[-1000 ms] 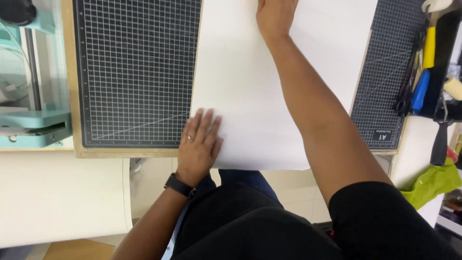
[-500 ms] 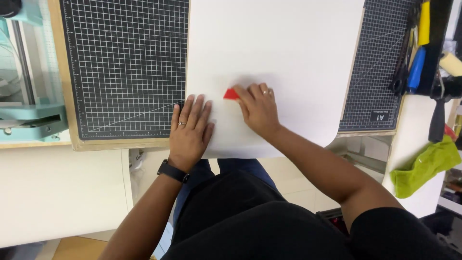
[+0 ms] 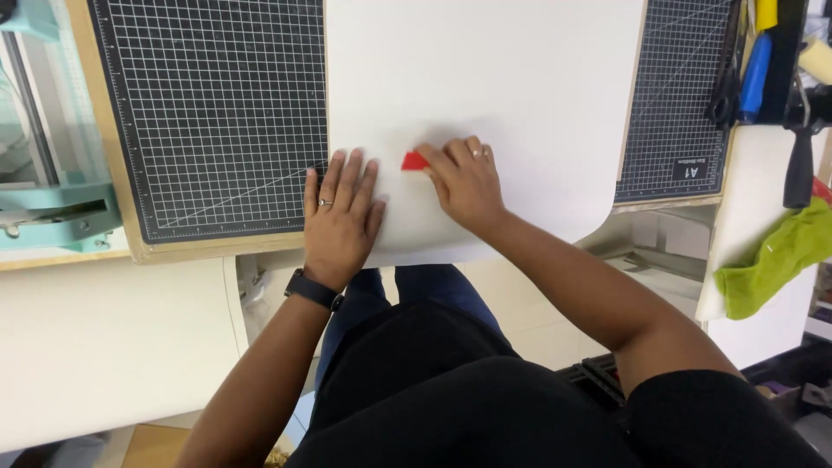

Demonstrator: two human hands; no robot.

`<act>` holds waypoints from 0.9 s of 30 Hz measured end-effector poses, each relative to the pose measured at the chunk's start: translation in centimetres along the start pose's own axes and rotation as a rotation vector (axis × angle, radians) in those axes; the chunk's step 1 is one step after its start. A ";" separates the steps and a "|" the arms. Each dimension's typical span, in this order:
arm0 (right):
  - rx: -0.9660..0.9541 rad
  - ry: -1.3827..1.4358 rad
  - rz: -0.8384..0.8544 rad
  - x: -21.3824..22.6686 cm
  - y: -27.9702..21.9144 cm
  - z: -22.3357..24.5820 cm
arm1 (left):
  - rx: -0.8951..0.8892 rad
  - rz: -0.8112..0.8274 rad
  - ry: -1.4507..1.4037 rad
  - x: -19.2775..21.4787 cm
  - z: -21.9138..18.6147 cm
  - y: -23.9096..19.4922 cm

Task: The person applies adhesive to a beige board using a roller, places a white sheet on top, and smooths it with a red squeegee. They repeat the process on a second board, aligning and pressing the sheet to remove air bubbles.

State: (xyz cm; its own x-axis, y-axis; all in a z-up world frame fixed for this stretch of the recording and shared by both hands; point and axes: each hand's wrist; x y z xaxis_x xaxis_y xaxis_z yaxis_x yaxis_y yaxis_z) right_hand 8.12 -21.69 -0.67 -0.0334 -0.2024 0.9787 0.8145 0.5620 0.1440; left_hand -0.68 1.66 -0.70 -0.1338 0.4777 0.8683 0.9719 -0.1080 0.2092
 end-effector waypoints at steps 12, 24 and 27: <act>0.021 0.142 0.002 0.9 -0.7 0.0 | 0.005 -0.013 -0.004 -0.4 -0.1 0.0; 0.003 -0.171 -0.259 -2.1 15.8 -7.1 | 0.014 0.001 0.048 0.7 -0.5 0.6; -0.133 -0.217 -0.223 -3.2 21.2 -10.0 | 0.026 0.028 0.037 0.9 -0.6 0.5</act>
State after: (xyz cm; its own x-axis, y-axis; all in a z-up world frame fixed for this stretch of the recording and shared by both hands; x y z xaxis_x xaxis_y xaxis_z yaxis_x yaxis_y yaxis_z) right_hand 31.27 -17.12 -2.18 -0.3299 -0.1247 0.9358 0.8415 0.4105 0.3513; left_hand -0.41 1.47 0.45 -0.1129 0.4425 0.8896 0.9801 -0.0978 0.1730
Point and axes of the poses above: each hand's wrist, its own y-axis towards the middle knuckle, its own x-axis out of the back of the hand, z = x × y, and after that the axes turned 1 degree about z, right-handed
